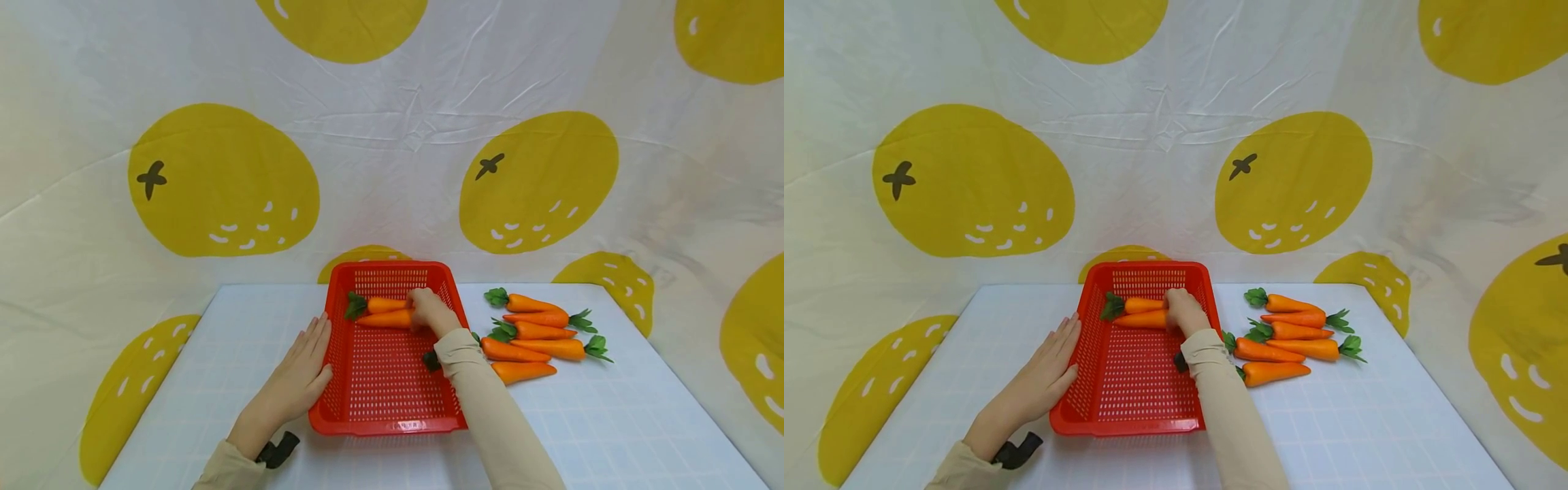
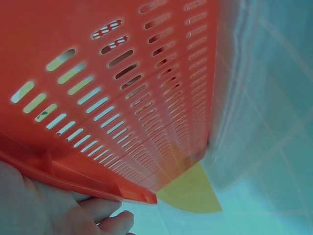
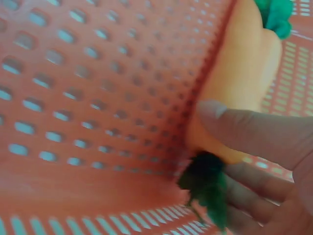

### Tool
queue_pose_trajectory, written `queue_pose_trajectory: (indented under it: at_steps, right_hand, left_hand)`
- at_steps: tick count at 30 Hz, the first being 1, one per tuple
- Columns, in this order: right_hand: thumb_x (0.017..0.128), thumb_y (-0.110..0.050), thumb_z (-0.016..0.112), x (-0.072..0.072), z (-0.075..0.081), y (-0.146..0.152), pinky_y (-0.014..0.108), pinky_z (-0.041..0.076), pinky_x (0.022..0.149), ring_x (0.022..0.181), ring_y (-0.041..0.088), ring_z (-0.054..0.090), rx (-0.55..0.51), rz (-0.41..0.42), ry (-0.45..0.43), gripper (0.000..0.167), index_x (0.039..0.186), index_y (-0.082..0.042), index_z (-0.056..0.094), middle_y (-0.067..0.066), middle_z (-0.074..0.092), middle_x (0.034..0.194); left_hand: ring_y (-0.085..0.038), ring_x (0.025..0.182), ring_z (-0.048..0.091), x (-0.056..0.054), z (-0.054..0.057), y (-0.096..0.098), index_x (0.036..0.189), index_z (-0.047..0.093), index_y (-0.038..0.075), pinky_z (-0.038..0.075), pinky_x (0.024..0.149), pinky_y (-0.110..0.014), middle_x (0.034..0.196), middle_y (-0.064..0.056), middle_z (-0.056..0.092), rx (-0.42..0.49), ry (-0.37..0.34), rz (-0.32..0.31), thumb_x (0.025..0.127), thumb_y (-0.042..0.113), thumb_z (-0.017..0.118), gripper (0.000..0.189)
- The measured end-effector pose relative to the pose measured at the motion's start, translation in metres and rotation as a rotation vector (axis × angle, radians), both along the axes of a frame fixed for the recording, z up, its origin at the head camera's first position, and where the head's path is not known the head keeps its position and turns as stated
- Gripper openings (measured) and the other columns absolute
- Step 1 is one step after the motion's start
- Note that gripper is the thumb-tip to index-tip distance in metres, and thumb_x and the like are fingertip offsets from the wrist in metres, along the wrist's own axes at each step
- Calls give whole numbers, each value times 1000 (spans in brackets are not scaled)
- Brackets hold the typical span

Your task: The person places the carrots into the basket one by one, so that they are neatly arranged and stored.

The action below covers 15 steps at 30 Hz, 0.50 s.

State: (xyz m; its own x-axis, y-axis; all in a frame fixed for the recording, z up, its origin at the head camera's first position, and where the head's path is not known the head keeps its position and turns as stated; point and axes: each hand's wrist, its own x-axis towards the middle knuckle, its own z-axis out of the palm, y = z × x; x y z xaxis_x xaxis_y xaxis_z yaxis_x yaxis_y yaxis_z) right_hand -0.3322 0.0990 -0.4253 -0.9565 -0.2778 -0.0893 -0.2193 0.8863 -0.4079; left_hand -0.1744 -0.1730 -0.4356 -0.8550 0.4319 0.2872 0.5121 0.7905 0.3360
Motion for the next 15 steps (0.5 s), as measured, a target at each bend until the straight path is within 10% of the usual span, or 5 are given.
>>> queue_pose_trajectory:
  at_steps: [15]
  right_hand:
    - [73, -8, 87, 15, 66, 1, 37, 54, 77, 94, 27, 59, -60, 106, 78, 47, 115, -4, 67, 12, 63, 107]
  left_hand:
    - [-38, 150, 12, 3, 5, 2, 154, 18, -10, 16, 117, -57, 163, -22, 13, 12, -12, -3, 96, 13, 48, 69]
